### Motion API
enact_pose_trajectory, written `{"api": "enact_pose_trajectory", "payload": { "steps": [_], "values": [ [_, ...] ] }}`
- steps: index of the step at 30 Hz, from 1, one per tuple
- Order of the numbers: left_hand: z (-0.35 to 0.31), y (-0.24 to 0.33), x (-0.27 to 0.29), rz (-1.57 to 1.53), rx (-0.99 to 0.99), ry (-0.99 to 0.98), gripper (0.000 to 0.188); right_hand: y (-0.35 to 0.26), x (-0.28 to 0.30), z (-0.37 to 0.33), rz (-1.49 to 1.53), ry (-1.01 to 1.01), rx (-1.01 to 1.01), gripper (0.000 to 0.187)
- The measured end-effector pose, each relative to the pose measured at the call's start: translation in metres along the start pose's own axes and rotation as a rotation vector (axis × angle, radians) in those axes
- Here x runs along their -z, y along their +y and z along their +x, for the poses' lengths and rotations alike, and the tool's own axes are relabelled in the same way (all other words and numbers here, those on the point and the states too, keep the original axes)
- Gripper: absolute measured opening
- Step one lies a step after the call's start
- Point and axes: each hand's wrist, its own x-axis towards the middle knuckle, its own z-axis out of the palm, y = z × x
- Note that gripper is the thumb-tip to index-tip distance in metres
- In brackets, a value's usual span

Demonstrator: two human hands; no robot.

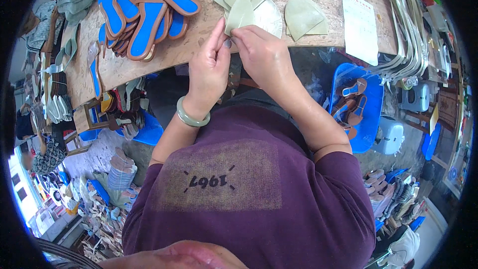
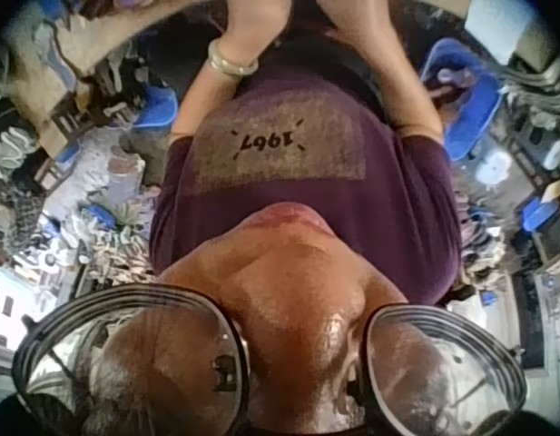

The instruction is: The person sits at a workbench and repeatedly peels a thin, translucent film off of beige, semi-circular material pieces. They handle the pieces one by one, separating the layers by hand and placing the finished pieces into a pile on the table. The workspace contains stacks of blue and brown shoe insoles and other manufacturing materials.

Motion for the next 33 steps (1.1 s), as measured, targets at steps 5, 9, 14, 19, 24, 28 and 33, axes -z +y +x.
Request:
{"api": "enact_pose_trajectory", "payload": {
  "steps": [5,9,14,19,24,28,33],
  "values": [
    [-0.002,0.009,0.006,0.249,-0.075,-0.107,0.047,-0.007,-0.002,0.003,-0.047,-0.007,-0.013,0.005],
    [-0.004,0.006,0.002,0.267,-0.178,-0.015,0.049,-0.006,-0.001,0.005,-0.109,-0.027,-0.001,0.009],
    [-0.003,0.011,0.004,0.190,-0.085,-0.090,0.048,-0.007,0.007,0.010,-0.082,-0.051,-0.058,0.005],
    [-0.001,0.001,0.002,-0.536,0.160,-0.103,0.036,0.000,0.024,0.010,0.225,-0.217,-0.283,0.012],
    [0.001,-0.001,0.007,-0.329,0.101,-0.116,0.024,0.006,0.034,0.011,0.328,-0.331,-0.275,0.009],
    [0.002,0.005,0.007,-0.084,-0.012,-0.065,0.017,0.009,0.038,0.011,0.452,-0.365,-0.351,0.008],
    [0.002,0.006,0.001,0.039,-0.153,-0.021,0.015,0.015,0.034,0.007,0.573,-0.346,-0.388,0.011]
  ]
}}
